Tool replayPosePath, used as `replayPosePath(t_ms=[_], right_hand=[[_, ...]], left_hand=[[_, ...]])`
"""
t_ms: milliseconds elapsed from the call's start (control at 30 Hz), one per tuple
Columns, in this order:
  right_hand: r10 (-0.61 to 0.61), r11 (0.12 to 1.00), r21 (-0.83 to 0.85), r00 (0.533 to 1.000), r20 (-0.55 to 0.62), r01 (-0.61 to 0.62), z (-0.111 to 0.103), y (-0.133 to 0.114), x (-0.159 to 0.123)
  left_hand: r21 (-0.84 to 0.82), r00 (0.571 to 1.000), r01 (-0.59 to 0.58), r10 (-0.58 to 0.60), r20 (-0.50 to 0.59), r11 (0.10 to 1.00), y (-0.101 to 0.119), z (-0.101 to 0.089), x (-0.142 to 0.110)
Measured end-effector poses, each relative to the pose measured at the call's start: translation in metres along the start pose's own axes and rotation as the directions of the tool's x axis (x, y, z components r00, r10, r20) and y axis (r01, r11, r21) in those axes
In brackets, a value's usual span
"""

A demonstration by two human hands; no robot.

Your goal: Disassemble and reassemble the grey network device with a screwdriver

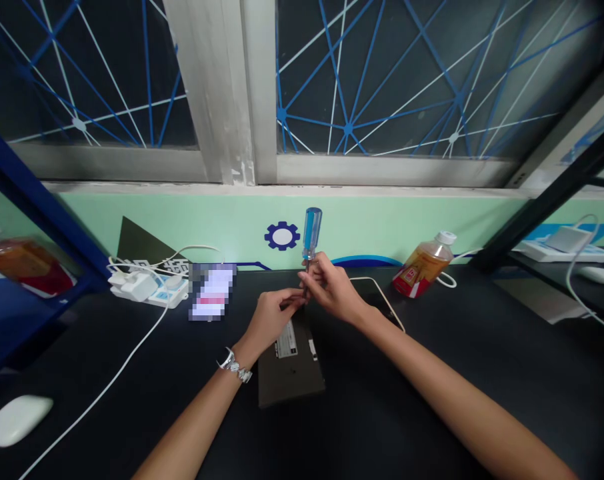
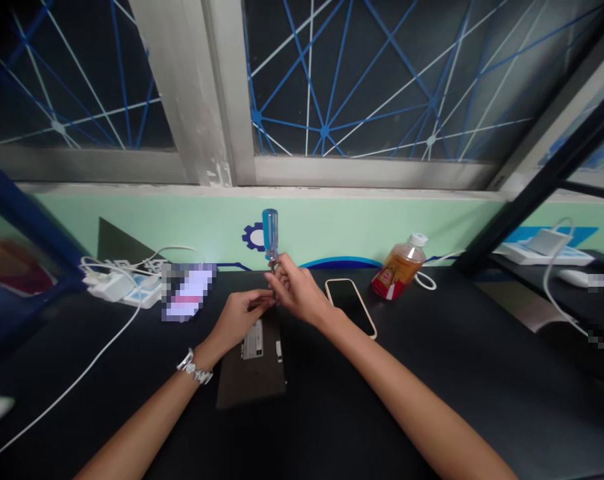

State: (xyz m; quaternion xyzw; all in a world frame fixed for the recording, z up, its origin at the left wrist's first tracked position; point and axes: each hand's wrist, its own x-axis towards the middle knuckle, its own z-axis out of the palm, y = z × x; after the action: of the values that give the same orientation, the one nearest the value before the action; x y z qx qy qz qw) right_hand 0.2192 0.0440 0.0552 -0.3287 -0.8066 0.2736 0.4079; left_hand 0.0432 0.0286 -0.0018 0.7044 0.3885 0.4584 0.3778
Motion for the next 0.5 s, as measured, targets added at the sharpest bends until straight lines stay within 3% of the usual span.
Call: replayPosePath(t_ms=[500], right_hand=[[0.084, 0.977, 0.175, 0.976, 0.203, -0.120, -0.017, -0.006, 0.003]], left_hand=[[0.030, 0.997, 0.052, -0.050, -0.057, 0.998, 0.011, 0.001, 0.002]])
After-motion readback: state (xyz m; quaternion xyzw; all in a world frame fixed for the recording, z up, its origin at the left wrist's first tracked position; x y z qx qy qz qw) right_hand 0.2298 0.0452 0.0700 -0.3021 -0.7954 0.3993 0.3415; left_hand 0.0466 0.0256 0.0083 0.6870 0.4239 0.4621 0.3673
